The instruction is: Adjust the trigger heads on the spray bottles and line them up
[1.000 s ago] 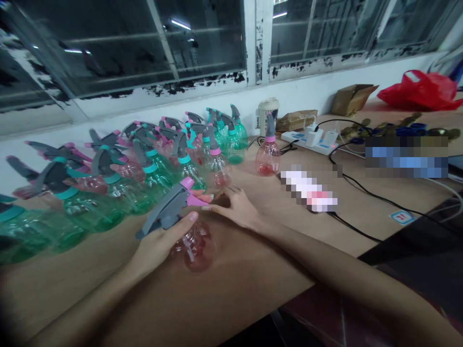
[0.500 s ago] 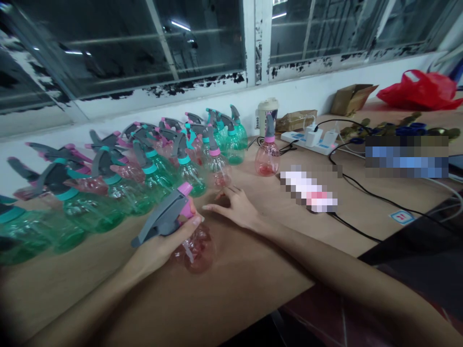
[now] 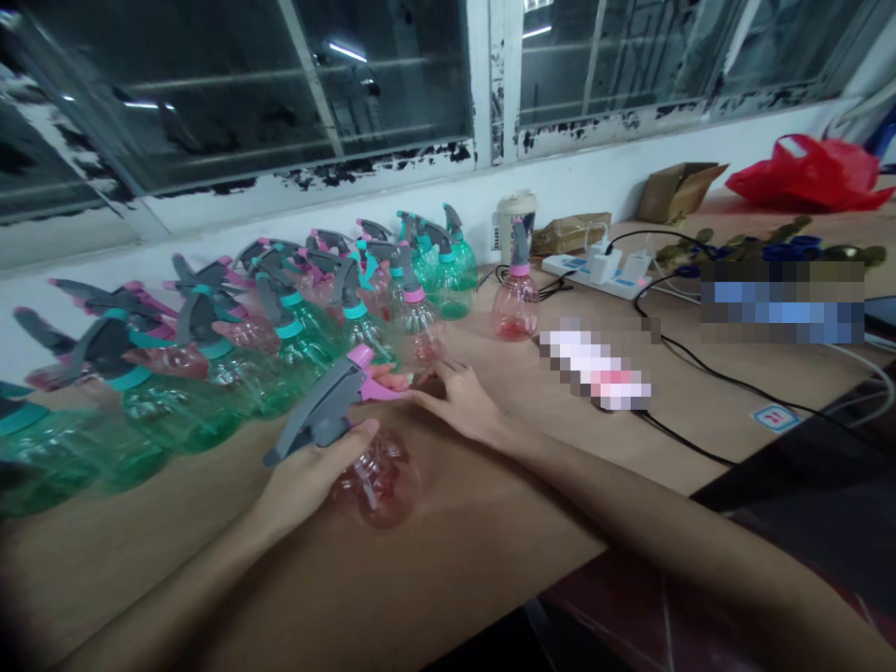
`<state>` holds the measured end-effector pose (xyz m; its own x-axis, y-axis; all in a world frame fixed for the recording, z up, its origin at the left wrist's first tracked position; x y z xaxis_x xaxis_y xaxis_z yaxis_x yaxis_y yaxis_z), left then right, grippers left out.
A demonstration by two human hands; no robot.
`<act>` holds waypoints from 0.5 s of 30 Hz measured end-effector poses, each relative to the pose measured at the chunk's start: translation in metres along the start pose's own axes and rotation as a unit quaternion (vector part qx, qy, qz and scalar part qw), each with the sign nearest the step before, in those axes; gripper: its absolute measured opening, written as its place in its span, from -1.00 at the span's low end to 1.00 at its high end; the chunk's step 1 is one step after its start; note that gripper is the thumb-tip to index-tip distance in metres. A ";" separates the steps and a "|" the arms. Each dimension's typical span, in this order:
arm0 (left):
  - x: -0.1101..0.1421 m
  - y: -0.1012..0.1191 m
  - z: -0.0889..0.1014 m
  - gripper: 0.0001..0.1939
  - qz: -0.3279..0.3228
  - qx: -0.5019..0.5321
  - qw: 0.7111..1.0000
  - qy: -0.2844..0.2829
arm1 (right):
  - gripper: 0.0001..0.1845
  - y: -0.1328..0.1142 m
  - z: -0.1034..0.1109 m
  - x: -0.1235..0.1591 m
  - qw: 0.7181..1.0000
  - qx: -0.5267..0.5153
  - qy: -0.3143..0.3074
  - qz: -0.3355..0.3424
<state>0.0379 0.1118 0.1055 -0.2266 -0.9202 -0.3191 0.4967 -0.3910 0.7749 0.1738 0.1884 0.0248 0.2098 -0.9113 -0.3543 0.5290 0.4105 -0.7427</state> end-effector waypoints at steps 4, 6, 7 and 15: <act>0.001 0.002 0.001 -0.80 0.005 -0.009 1.000 -0.001 | -0.73 0.003 0.000 -0.001 1.000 -0.010 -0.003 -0.011; 0.000 0.000 0.000 -0.80 0.005 -0.007 1.000 -0.012 | -0.74 0.005 0.000 -0.001 1.000 -0.011 -0.006 -0.011; -0.001 -0.001 -0.001 -0.82 0.002 -0.007 1.000 -0.017 | -0.74 0.005 -0.001 -0.001 1.000 -0.011 -0.009 -0.012; -0.006 0.004 -0.006 -0.86 -0.047 0.013 0.998 -0.039 | -0.66 0.004 0.000 0.000 0.999 -0.014 -0.007 -0.029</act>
<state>0.0461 0.1153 0.1071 -0.3365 -0.8753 -0.3473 0.4486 -0.4733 0.7581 0.1757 0.1901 0.0217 0.1909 -0.9342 -0.3013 0.5175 0.3566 -0.7778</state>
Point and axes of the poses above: each hand's wrist, its own x-axis away from the middle knuckle, its own z-axis out of the back of the hand, y = z × x, the point moved 7 cm from there along -x, towards the middle knuckle, and after that the axes turned 7 degrees about -z, right-handed, at the moved point
